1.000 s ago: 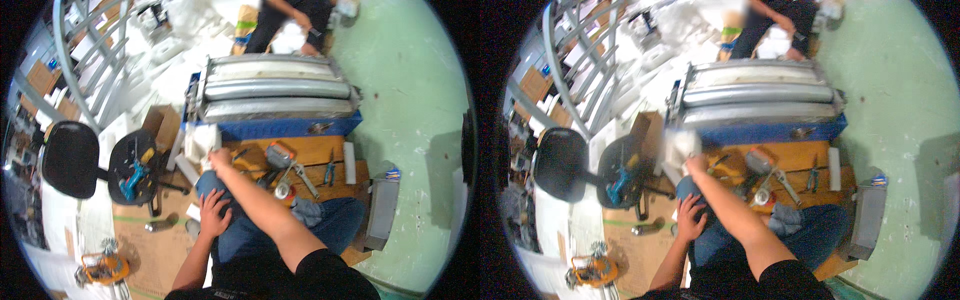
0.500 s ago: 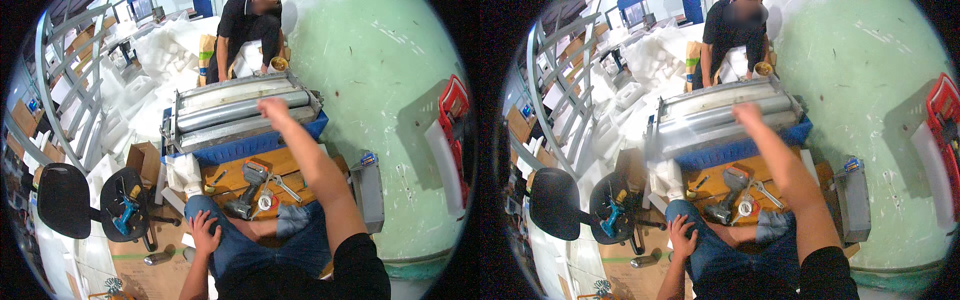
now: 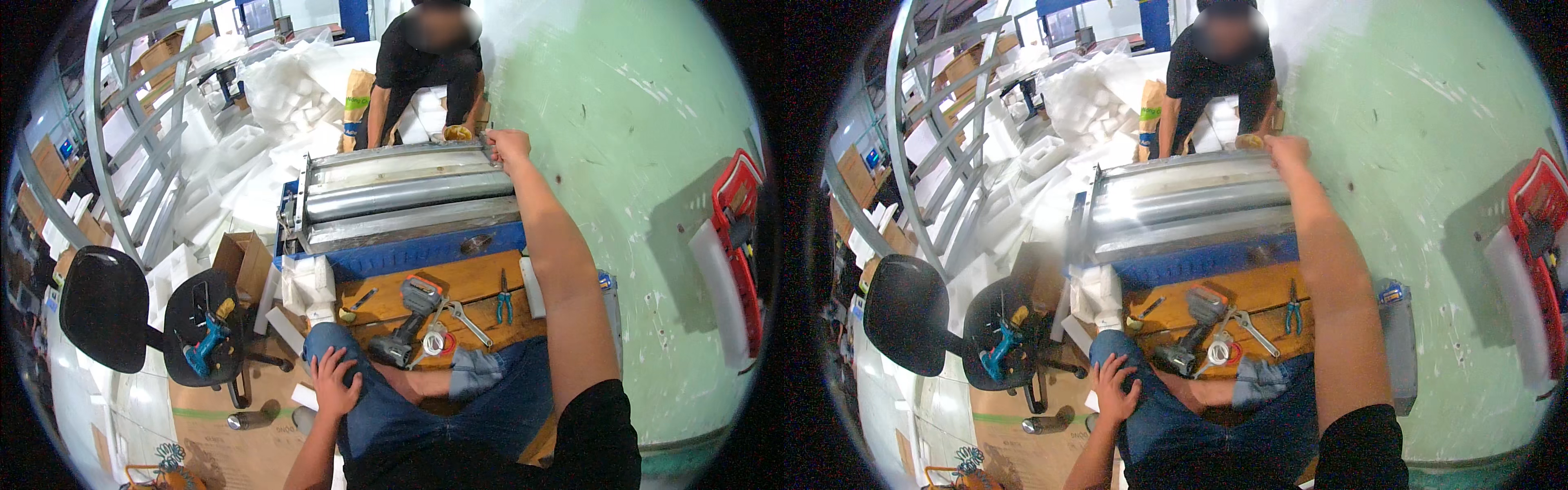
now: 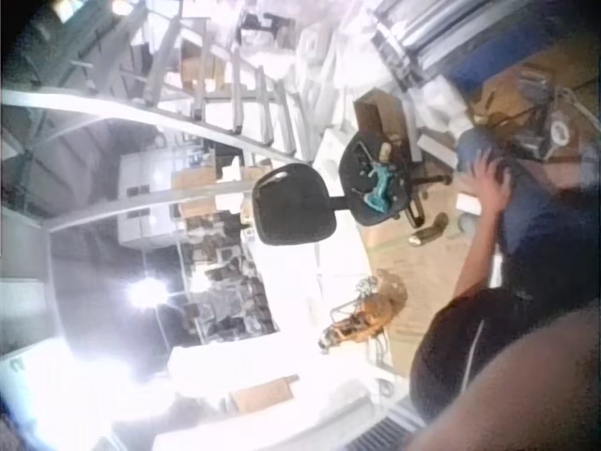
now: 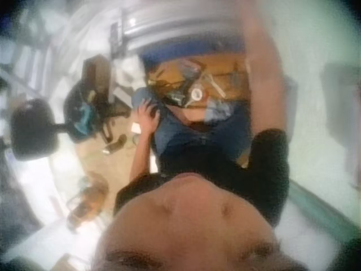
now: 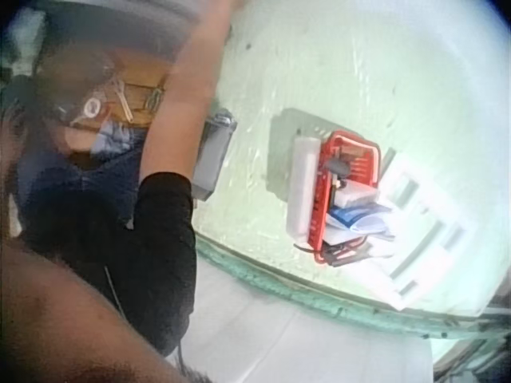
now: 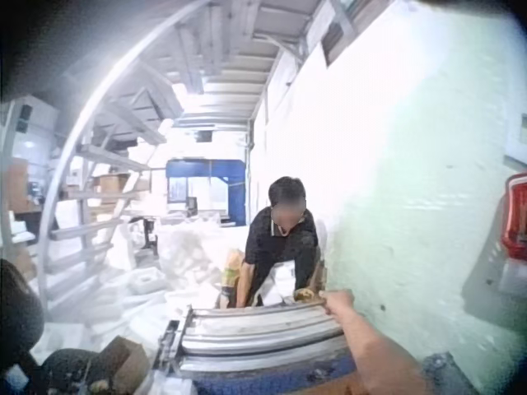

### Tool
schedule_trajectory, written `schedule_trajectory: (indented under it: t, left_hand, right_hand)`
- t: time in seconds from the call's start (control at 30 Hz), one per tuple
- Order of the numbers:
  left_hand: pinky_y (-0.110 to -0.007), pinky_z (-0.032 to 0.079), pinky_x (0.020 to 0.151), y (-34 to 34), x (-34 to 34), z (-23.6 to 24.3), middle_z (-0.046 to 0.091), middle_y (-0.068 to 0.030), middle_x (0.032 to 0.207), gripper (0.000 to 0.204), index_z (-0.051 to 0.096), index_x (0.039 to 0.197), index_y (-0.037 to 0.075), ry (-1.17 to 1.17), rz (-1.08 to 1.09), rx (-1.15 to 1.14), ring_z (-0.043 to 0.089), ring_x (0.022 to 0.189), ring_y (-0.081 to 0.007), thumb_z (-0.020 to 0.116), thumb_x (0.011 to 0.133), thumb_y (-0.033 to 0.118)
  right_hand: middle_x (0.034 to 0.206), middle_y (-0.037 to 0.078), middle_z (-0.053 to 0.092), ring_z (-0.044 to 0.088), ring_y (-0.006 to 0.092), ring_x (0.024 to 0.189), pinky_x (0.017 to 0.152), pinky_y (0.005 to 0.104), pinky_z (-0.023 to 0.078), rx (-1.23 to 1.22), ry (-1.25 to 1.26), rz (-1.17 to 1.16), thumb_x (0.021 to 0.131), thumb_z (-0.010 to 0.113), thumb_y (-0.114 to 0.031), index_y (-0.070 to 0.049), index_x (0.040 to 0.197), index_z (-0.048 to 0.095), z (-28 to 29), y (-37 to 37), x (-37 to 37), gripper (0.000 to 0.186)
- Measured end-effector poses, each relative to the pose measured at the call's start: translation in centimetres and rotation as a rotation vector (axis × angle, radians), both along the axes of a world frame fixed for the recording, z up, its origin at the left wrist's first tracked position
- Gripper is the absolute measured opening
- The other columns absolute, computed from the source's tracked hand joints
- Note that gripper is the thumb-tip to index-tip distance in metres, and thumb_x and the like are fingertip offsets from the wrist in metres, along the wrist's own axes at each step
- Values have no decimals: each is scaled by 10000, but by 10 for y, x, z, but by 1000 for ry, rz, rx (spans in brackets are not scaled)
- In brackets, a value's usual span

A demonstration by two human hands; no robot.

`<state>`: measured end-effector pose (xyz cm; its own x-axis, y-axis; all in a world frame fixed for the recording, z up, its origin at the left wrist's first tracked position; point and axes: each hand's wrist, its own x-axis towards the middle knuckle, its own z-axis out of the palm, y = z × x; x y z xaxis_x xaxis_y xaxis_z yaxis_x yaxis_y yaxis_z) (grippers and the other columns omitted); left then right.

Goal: The person uses pliers to adjust components inside a blue and silver appliance while sitting on the floor. Another person assists by working on the same appliance and handing over a small container.

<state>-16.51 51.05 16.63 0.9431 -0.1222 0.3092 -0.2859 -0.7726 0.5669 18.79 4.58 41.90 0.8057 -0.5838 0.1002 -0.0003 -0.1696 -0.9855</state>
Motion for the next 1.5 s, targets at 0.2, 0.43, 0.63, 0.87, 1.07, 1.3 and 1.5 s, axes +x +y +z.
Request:
schedule_trajectory:
  t: [0.2, 0.43, 0.63, 0.87, 1.07, 1.3, 1.5]
  left_hand:
    - [-582, 202, 1229, -1, 2, 4, 625, -95, 1392, 281, 750, 1067, 125, 25, -1, 6, 453, 1430, -340, 751, 803, 222]
    - [-581, 199, 1232, 1, 3, 2, 618, -81, 1400, 285, 754, 1079, 130, 29, 0, 7, 449, 1430, -324, 738, 815, 238]
    - [-581, 195, 1233, 2, 2, 6, 617, -91, 1409, 284, 754, 1075, 122, 38, -9, -14, 451, 1431, -342, 755, 811, 228]
    - [-586, 212, 1226, 1, 3, 6, 624, -83, 1392, 278, 762, 1061, 121, 37, 0, -11, 460, 1420, -327, 747, 806, 230]
    - [-585, 209, 1227, 5, 3, 8, 627, -84, 1389, 276, 762, 1059, 122, 45, 8, -6, 459, 1423, -327, 749, 804, 226]
    - [-585, 202, 1231, -6, 17, -1, 616, -95, 1407, 282, 743, 1083, 129, -1, -34, 32, 458, 1427, -352, 741, 815, 216]
    - [-573, 186, 1238, 5, 3, -8, 622, -98, 1391, 273, 739, 1089, 133, 5, 13, 45, 460, 1427, -350, 726, 821, 188]
  right_hand:
    - [779, 79, 747, 628, 182, 536, 468, 339, 491, -91, -16, -76, 807, 839, -234, -2, 846, 767, 0, 0, 7, 247]
    - [747, 77, 734, 616, 172, 509, 462, 324, 484, -116, -32, -88, 799, 855, -217, 1, 820, 763, 3, 11, 11, 237]
    - [792, 50, 699, 548, 126, 548, 474, 307, 449, -101, -2, -57, 845, 831, -214, 16, 919, 745, 11, 23, 13, 256]
    - [736, 78, 730, 647, 161, 549, 475, 319, 491, -149, -33, -53, 808, 840, -181, 0, 854, 763, 14, 25, 24, 202]
    - [754, 91, 743, 674, 177, 577, 491, 315, 498, -196, -80, -101, 809, 837, -179, -12, 930, 773, 14, 27, 20, 215]
    - [674, 40, 647, 543, 117, 507, 469, 297, 458, -270, -44, 7, 875, 804, -339, -19, 988, 774, 31, -6, 20, 341]
    - [838, 179, 758, 737, 318, 783, 759, 462, 580, -941, 23, 524, 845, 740, -446, -33, 888, 780, -83, 18, -55, 417]
